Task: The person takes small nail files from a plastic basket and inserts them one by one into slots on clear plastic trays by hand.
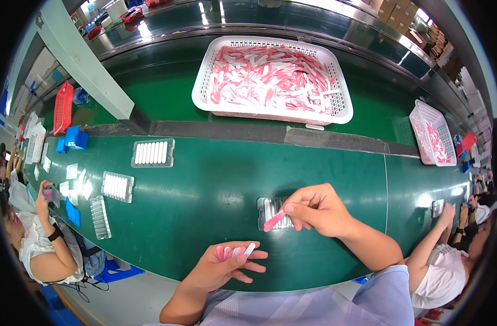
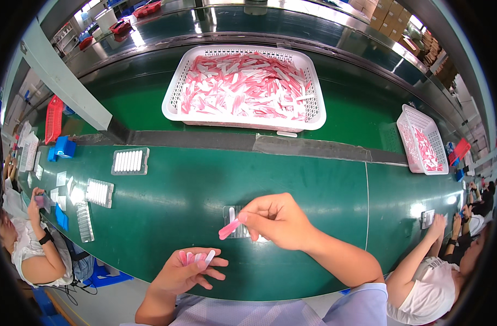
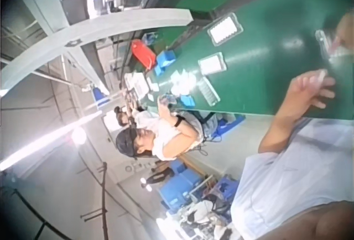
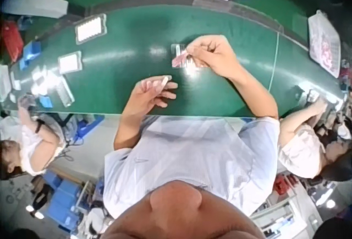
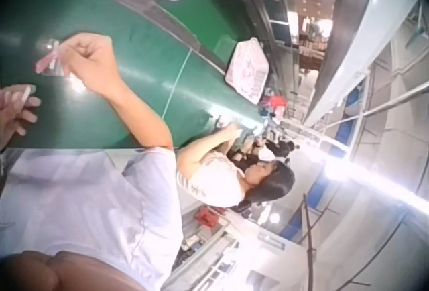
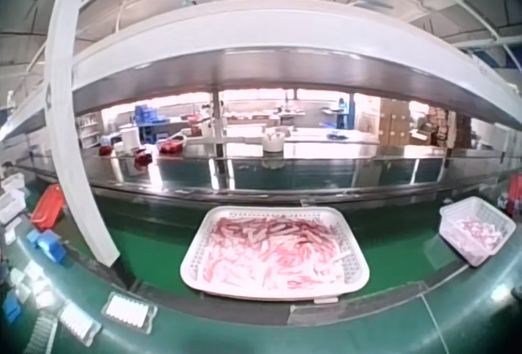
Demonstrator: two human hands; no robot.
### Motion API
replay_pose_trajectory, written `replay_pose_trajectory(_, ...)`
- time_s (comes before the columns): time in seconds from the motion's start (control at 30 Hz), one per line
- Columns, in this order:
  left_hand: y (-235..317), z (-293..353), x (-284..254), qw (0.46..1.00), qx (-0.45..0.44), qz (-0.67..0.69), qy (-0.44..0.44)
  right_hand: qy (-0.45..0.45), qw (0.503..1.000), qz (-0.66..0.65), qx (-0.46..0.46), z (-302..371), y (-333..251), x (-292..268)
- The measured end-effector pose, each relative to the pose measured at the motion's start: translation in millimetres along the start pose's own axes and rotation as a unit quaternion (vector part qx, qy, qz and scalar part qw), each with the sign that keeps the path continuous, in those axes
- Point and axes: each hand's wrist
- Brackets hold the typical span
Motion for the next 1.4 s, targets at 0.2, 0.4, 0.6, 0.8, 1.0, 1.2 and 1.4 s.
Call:
replay_pose_trajectory(0.2,0.0,-13.8,12.1,0.997,0.046,-0.060,-0.001,-0.054,0.968,0.243,-0.001,7.0,-1.7,19.8)
replay_pose_trajectory(0.4,-5.7,-17.6,8.0,0.991,0.109,-0.069,0.032,0.133,0.985,0.022,-0.108,-10.9,5.4,-3.9)
replay_pose_trajectory(0.6,-6.4,-6.1,5.7,0.993,0.070,-0.077,0.062,0.134,0.988,-0.026,-0.069,-12.5,10.9,-17.6)
replay_pose_trajectory(0.8,-9.3,-1.8,7.7,0.992,0.077,-0.082,0.049,0.119,0.991,-0.016,-0.064,-13.2,5.1,-17.1)
replay_pose_trajectory(1.0,-8.8,-7.2,9.2,0.993,0.078,-0.073,0.057,0.033,0.983,0.175,-0.048,-6.1,11.9,-15.1)
replay_pose_trajectory(1.2,-7.8,-11.5,14.0,0.993,0.078,-0.067,0.049,0.019,0.964,0.260,-0.059,-5.6,3.4,-1.0)
replay_pose_trajectory(1.4,-4.8,-8.5,14.0,0.993,0.084,-0.065,0.057,0.166,0.876,0.351,-0.286,-12.9,3.9,-12.5)
Point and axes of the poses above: each hand's wrist, its own z-axis away from the middle knuckle, its own x-axis out of the palm, y = z × x, and after that the axes turned 7 degrees about x, right-handed
